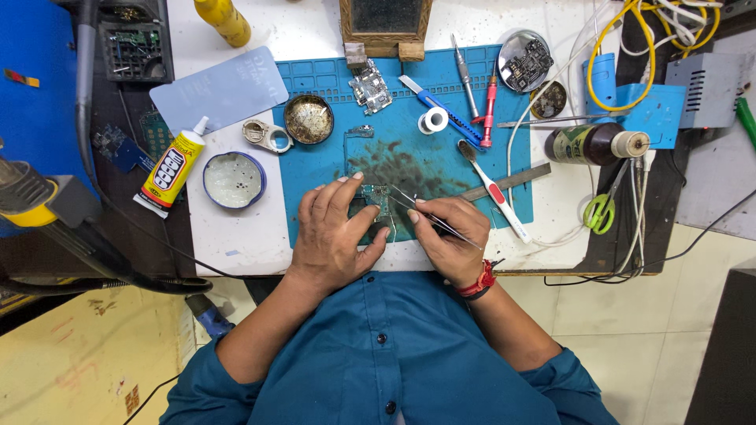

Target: The person uses a hot air gun to heat a small circuit board while holding it with tweezers. They then use a soldering iron to apply solder to specific points on the board. The person repeatedly switches between heating and soldering to adjust components on the board.

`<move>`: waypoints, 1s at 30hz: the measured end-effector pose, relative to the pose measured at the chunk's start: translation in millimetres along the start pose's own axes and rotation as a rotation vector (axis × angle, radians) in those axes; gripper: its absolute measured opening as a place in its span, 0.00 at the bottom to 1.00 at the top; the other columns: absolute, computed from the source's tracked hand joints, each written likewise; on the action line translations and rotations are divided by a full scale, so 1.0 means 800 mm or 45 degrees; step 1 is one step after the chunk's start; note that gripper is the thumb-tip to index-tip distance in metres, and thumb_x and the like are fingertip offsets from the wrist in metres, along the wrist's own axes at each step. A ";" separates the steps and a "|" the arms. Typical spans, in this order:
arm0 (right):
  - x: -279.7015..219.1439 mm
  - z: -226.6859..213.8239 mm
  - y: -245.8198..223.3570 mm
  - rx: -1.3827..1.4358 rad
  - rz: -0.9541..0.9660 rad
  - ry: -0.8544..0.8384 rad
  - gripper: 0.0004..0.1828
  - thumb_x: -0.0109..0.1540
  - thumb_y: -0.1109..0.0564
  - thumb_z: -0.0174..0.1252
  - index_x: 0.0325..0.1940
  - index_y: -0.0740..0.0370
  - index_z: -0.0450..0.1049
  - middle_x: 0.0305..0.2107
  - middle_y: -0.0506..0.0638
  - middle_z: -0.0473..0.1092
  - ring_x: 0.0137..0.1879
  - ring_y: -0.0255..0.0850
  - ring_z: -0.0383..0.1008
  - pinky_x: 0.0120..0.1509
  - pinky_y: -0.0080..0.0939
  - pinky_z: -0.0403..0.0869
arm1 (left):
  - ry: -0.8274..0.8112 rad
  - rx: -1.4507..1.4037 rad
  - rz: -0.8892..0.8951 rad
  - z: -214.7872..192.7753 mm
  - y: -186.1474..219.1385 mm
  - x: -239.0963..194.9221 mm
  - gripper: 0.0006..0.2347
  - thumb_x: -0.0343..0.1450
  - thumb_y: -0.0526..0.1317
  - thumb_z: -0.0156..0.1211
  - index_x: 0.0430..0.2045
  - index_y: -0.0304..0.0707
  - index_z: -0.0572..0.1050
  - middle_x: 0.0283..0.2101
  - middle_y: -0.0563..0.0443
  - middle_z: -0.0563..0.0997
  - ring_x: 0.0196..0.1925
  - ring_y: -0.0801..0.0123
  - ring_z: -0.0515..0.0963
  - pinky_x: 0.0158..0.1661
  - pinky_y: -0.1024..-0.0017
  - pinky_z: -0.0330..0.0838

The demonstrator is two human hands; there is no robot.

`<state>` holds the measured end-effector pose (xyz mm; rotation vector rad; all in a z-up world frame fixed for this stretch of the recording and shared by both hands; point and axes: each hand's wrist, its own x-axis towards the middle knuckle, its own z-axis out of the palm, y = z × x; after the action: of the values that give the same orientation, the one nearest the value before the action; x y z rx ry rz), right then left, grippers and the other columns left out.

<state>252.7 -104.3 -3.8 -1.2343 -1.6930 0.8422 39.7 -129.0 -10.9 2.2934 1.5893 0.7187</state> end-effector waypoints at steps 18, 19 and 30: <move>-0.011 0.000 0.008 0.035 0.136 0.072 0.08 0.61 0.67 0.67 0.45 0.68 0.79 0.36 0.53 0.78 0.35 0.31 0.75 0.39 0.30 0.72 | 0.022 -0.122 -0.087 -0.003 -0.003 -0.001 0.20 0.64 0.40 0.63 0.51 0.38 0.74 0.62 0.43 0.71 0.67 0.54 0.66 0.72 0.46 0.44; -0.012 0.001 0.008 0.043 0.135 0.084 0.08 0.62 0.67 0.67 0.45 0.68 0.79 0.36 0.52 0.77 0.35 0.31 0.75 0.39 0.29 0.72 | 0.038 -0.121 -0.080 -0.003 -0.003 -0.002 0.21 0.63 0.39 0.62 0.52 0.38 0.74 0.61 0.44 0.72 0.67 0.55 0.67 0.73 0.44 0.41; -0.020 0.000 0.011 0.125 0.104 0.173 0.08 0.63 0.66 0.67 0.46 0.68 0.79 0.34 0.50 0.76 0.35 0.31 0.74 0.40 0.29 0.71 | -0.080 0.076 0.051 -0.032 -0.042 0.014 0.26 0.61 0.31 0.59 0.58 0.36 0.72 0.55 0.50 0.80 0.61 0.54 0.74 0.71 0.41 0.42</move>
<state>258.3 -116.9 -15.7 -1.2709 -1.4847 0.8599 2.7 -107.9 -2.4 2.3718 1.5609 0.6103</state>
